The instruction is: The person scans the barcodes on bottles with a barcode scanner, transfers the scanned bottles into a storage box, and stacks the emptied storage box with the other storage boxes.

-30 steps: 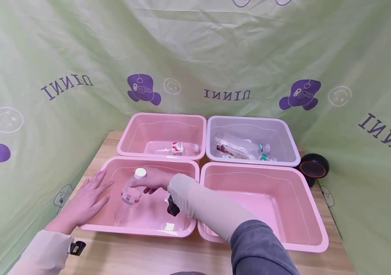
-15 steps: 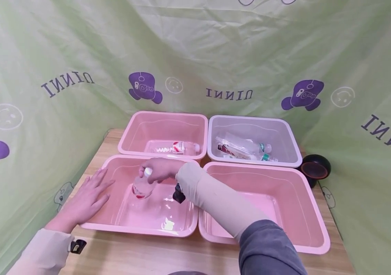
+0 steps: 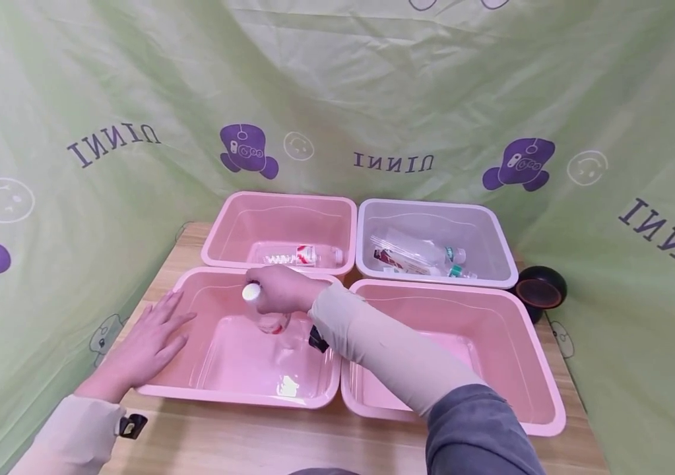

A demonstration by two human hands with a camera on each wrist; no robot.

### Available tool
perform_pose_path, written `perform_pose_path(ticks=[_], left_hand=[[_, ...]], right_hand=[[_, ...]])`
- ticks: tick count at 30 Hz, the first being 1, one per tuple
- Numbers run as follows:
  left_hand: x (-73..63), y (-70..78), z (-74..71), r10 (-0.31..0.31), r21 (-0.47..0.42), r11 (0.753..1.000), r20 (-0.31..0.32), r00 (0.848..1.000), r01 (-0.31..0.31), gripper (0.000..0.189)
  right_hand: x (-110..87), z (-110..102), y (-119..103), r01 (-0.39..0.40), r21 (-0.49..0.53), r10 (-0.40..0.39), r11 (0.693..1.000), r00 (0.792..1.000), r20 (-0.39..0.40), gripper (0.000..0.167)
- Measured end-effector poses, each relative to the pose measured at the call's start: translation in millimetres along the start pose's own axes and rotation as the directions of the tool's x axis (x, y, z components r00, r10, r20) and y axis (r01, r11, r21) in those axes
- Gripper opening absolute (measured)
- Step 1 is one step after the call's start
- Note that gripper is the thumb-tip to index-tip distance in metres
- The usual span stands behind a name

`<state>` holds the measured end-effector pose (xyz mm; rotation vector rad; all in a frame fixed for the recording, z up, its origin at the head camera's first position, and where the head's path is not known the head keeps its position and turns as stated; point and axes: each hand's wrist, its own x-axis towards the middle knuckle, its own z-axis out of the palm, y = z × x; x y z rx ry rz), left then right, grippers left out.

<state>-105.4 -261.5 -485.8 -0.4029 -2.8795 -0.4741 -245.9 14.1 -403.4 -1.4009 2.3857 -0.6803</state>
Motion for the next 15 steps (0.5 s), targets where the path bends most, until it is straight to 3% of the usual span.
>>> perform_pose_path(ticks=[7, 15], left_hand=[[0.7, 0.6, 0.0, -0.011, -0.009, 1.0, 0.008, 1.0, 0.011, 0.039], [-0.4, 0.1, 0.9, -0.015, -0.018, 1.0, 0.0, 1.0, 0.015, 0.039]], right_hand=[[-10.2, 20, 11, -0.114, 0.064, 0.108, 0.991, 0.99, 0.091, 0.064], [-12.2, 42, 4, -0.081, -0.032, 0.083, 0.996, 0.993, 0.088, 0.064]])
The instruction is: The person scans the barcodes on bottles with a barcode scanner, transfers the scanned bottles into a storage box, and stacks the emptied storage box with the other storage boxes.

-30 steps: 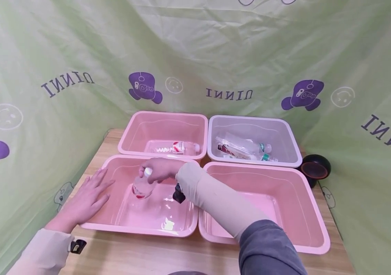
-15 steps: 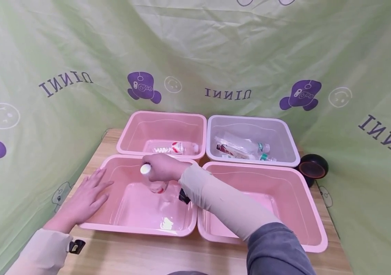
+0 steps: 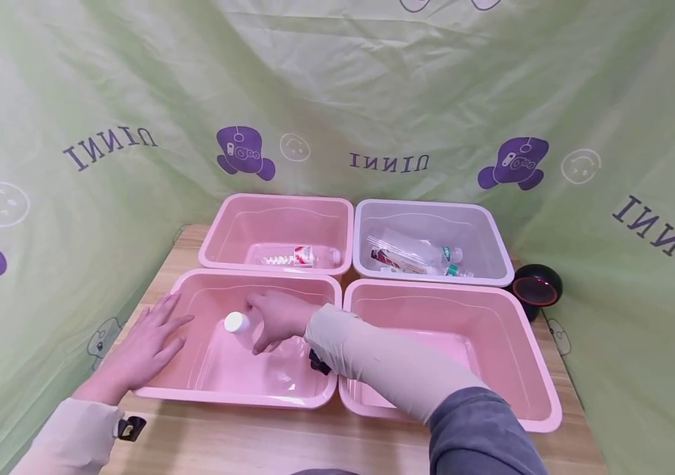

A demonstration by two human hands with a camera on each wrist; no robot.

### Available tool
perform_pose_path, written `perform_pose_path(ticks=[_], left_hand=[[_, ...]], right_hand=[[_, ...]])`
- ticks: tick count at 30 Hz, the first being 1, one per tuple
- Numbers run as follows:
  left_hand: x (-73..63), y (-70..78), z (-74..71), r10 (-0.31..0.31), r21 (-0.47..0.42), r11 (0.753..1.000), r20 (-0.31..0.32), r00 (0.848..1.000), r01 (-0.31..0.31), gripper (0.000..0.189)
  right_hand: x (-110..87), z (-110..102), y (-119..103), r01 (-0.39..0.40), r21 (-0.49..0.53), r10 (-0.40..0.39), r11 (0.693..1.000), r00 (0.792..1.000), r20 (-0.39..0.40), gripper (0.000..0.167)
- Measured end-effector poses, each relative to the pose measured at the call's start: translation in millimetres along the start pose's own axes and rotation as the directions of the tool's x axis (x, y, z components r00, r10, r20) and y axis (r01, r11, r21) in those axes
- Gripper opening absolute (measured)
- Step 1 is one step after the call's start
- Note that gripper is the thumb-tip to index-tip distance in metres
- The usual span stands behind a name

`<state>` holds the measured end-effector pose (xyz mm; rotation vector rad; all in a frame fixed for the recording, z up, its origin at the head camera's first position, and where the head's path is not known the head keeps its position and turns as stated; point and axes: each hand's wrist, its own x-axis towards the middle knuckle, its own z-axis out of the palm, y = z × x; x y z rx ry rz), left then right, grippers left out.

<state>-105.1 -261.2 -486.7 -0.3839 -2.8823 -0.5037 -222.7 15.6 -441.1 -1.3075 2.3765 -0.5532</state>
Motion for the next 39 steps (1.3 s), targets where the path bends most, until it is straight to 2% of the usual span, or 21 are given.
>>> perform_pose_path(ticks=[6, 10, 14, 17, 20, 22, 25, 28, 32, 37, 39], left_hand=[[0.4, 0.0, 1.2, 0.014, 0.006, 1.0, -0.011, 1.0, -0.014, 0.038], [-0.6, 0.0, 0.1, 0.016, 0.013, 1.0, -0.009, 1.0, -0.016, 0.039], [-0.1, -0.5, -1.0, 0.011, 0.016, 1.0, 0.005, 1.0, -0.011, 0.04], [0.1, 0.6, -2.2, -0.001, 0.016, 1.0, 0.017, 1.0, 0.001, 0.04], [-0.8, 1.4, -2.4, 0.003, 0.016, 1.0, 0.009, 1.0, -0.003, 0.039], [-1.6, 1.5, -1.5, 0.01, 0.014, 1.0, -0.003, 1.0, -0.01, 0.039], [-2.7, 1.8, 0.4, 0.017, 0.01, 1.0, -0.009, 1.0, -0.017, 0.039], [-3.2, 0.9, 1.2, 0.025, 0.012, 1.0, -0.011, 1.0, -0.025, 0.041], [-3.8, -1.0, 0.7, 0.037, 0.021, 0.999, -0.039, 0.999, -0.036, 0.042], [-3.7, -2.8, 2.6, 0.053, 0.018, 0.998, -0.048, 0.997, -0.052, 0.043], [-3.5, -3.1, 3.6, 0.053, 0.013, 0.999, -0.044, 0.998, -0.053, 0.044]], right_hand=[[-6.2, 1, -7, 0.014, -0.095, -0.012, 0.995, 1.0, 0.023, 0.063], [-10.4, 6, -15, -0.016, -0.044, 0.018, 0.999, 0.999, 0.048, 0.063], [-10.6, 9, -17, -0.042, -0.015, 0.042, 0.999, 0.999, -0.015, 0.059], [-10.1, 8, -13, -0.047, -0.004, 0.047, 0.999, 0.995, -0.09, 0.063], [-10.2, 5, -8, -0.056, 0.02, 0.058, 0.998, 0.99, -0.127, 0.064], [-13.0, -1, -7, -0.069, 0.048, 0.075, 0.996, 0.988, -0.137, 0.061], [-22.8, -14, -5, -0.064, 0.162, 0.093, 0.985, 0.98, -0.176, 0.056], [-38.4, -34, 0, -0.07, 0.329, 0.161, 0.942, 0.952, -0.26, 0.055], [-58.5, -60, 17, -0.078, 0.523, 0.291, 0.849, 0.894, -0.34, 0.052], [-84.7, -83, 40, -0.074, 0.69, 0.412, 0.72, 0.846, -0.339, 0.051], [-94.2, -90, 47, -0.063, 0.728, 0.439, 0.683, 0.832, -0.34, 0.053]])
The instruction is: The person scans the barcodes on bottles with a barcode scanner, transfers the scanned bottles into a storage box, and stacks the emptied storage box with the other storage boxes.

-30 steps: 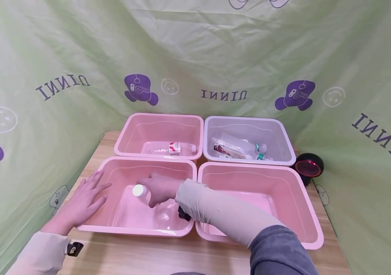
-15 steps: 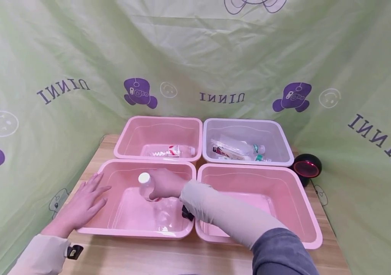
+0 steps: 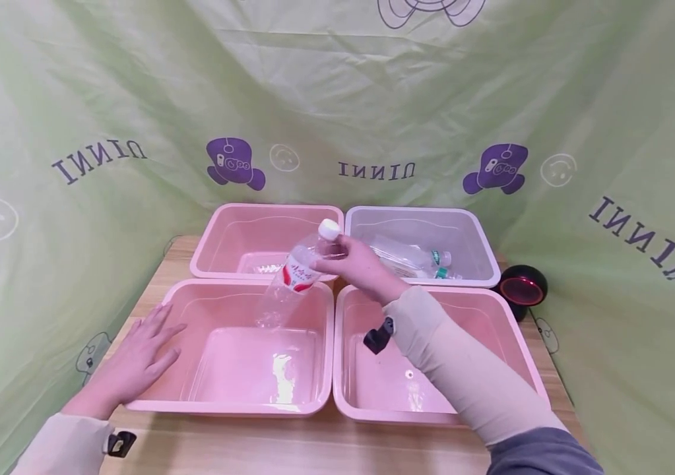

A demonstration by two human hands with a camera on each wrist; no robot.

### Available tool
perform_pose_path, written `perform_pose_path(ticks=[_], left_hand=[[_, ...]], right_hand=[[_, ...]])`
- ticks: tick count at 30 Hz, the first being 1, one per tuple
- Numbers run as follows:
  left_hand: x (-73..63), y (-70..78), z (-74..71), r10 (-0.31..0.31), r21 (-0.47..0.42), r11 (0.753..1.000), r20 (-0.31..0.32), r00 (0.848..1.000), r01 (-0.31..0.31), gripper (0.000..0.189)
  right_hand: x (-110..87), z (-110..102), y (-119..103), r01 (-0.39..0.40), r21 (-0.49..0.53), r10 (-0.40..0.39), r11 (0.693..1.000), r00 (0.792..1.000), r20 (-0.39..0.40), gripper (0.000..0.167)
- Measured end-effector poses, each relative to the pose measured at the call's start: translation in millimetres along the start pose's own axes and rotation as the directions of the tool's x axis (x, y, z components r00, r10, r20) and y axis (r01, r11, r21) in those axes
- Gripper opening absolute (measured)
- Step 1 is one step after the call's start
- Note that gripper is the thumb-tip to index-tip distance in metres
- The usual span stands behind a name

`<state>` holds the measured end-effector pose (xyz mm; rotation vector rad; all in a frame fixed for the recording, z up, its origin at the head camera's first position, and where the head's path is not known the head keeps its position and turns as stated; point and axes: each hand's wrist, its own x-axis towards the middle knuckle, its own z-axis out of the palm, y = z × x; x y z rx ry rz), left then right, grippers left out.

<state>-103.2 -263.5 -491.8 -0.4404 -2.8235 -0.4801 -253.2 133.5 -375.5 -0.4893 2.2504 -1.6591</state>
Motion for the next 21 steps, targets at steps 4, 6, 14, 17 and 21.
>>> perform_pose_path(ticks=[4, 6, 14, 17, 21], left_hand=[[0.1, 0.2, 0.6, -0.003, 0.002, 1.0, 0.007, 1.0, 0.003, 0.045], [0.4, 0.3, 0.9, -0.002, 0.001, 1.0, 0.006, 1.0, 0.002, 0.045], [-0.4, 1.1, 2.1, 0.011, 0.012, 1.0, -0.008, 1.0, -0.011, 0.044], [-0.6, 2.3, 1.5, 0.009, 0.012, 1.0, -0.007, 1.0, -0.009, 0.044], [-0.5, 3.3, 0.7, 0.003, 0.013, 1.0, -0.004, 1.0, -0.003, 0.045]], right_hand=[[-2.6, -20, 4, -0.01, 0.103, 0.012, 0.995, 1.0, -0.027, 0.056], [-3.6, -27, 6, -0.011, 0.153, 0.016, 0.988, 0.999, -0.033, 0.057], [-7.3, -47, 10, -0.026, 0.275, 0.049, 0.961, 0.996, -0.075, 0.054], [-9.3, -54, 13, -0.019, 0.316, 0.051, 0.948, 0.994, -0.094, 0.048], [-12.6, -63, 17, -0.01, 0.373, 0.063, 0.928, 0.99, -0.13, 0.037]])
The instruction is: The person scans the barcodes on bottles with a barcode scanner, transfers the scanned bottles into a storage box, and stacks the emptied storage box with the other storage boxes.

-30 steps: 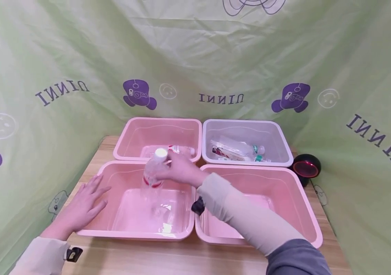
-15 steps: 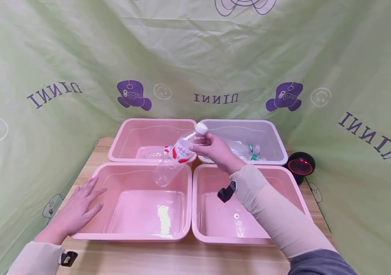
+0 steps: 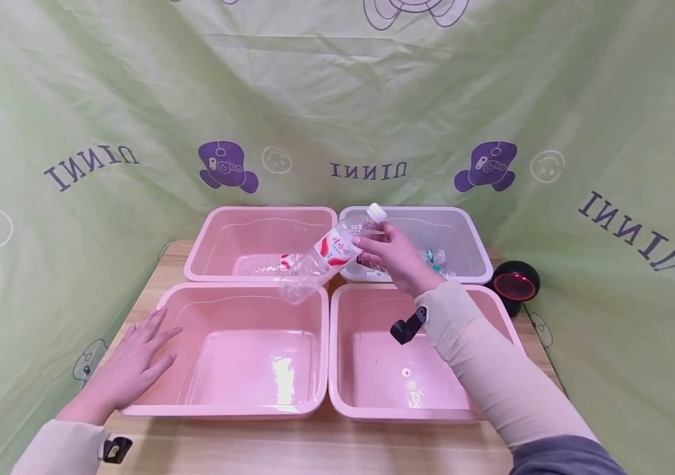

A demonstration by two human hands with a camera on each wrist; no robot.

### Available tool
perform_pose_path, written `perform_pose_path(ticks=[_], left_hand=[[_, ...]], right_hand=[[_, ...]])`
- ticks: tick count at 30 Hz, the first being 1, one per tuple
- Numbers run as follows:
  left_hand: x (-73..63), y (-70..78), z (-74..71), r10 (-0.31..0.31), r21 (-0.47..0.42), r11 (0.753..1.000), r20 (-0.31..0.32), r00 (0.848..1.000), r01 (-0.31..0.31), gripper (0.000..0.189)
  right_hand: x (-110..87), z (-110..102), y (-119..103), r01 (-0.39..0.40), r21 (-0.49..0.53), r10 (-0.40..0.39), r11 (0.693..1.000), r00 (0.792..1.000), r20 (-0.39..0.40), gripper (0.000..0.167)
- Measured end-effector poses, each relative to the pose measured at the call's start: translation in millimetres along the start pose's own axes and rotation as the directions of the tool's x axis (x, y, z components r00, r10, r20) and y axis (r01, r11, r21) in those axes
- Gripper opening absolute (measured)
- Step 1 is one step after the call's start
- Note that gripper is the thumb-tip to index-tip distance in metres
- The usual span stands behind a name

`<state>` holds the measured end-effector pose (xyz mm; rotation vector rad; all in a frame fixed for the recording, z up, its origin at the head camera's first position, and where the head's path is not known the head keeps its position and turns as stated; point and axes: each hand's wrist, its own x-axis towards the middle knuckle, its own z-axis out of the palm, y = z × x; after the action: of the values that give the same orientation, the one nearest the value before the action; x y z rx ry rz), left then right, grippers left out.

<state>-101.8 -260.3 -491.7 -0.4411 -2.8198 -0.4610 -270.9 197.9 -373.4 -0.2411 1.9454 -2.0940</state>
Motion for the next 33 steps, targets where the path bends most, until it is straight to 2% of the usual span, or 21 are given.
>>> perform_pose_path(ticks=[5, 11, 17, 20, 24, 28, 33], left_hand=[[1.2, -1.0, 0.1, 0.001, 0.002, 1.0, -0.003, 1.0, -0.001, 0.045], [2.2, 0.0, -1.3, -0.002, 0.01, 1.0, 0.01, 1.0, 0.002, 0.052], [3.2, 0.4, -1.3, 0.009, 0.083, 0.996, 0.094, 0.996, -0.017, 0.08], [4.3, 0.9, -1.1, 0.006, 0.128, 0.992, 0.14, 0.99, -0.024, 0.087], [5.4, 3.5, -3.5, 0.017, 0.17, 0.984, 0.169, 0.985, -0.046, 0.091], [5.0, 4.1, -4.4, 0.066, 0.191, 0.977, 0.161, 0.985, -0.097, 0.091], [2.9, 2.4, -2.7, 0.098, 0.147, 0.982, 0.13, 0.987, -0.117, 0.089]], right_hand=[[-3.6, -13, -1, 0.004, 0.065, -0.001, 0.998, 0.999, -0.044, 0.025], [-12.4, -26, -2, 0.004, 0.119, 0.004, 0.993, 0.997, -0.072, 0.024], [-21.9, -43, -1, -0.005, 0.195, 0.021, 0.981, 0.997, -0.081, 0.021], [-25.1, -52, 0, -0.009, 0.224, 0.03, 0.975, 0.995, -0.091, 0.02], [-28.0, -61, 1, -0.009, 0.222, 0.034, 0.975, 0.993, -0.109, 0.02], [-33.2, -69, 1, -0.009, 0.206, 0.033, 0.979, 0.993, -0.112, 0.02], [-45.1, -89, 0, -0.013, 0.235, 0.04, 0.972, 0.993, -0.114, 0.025]])
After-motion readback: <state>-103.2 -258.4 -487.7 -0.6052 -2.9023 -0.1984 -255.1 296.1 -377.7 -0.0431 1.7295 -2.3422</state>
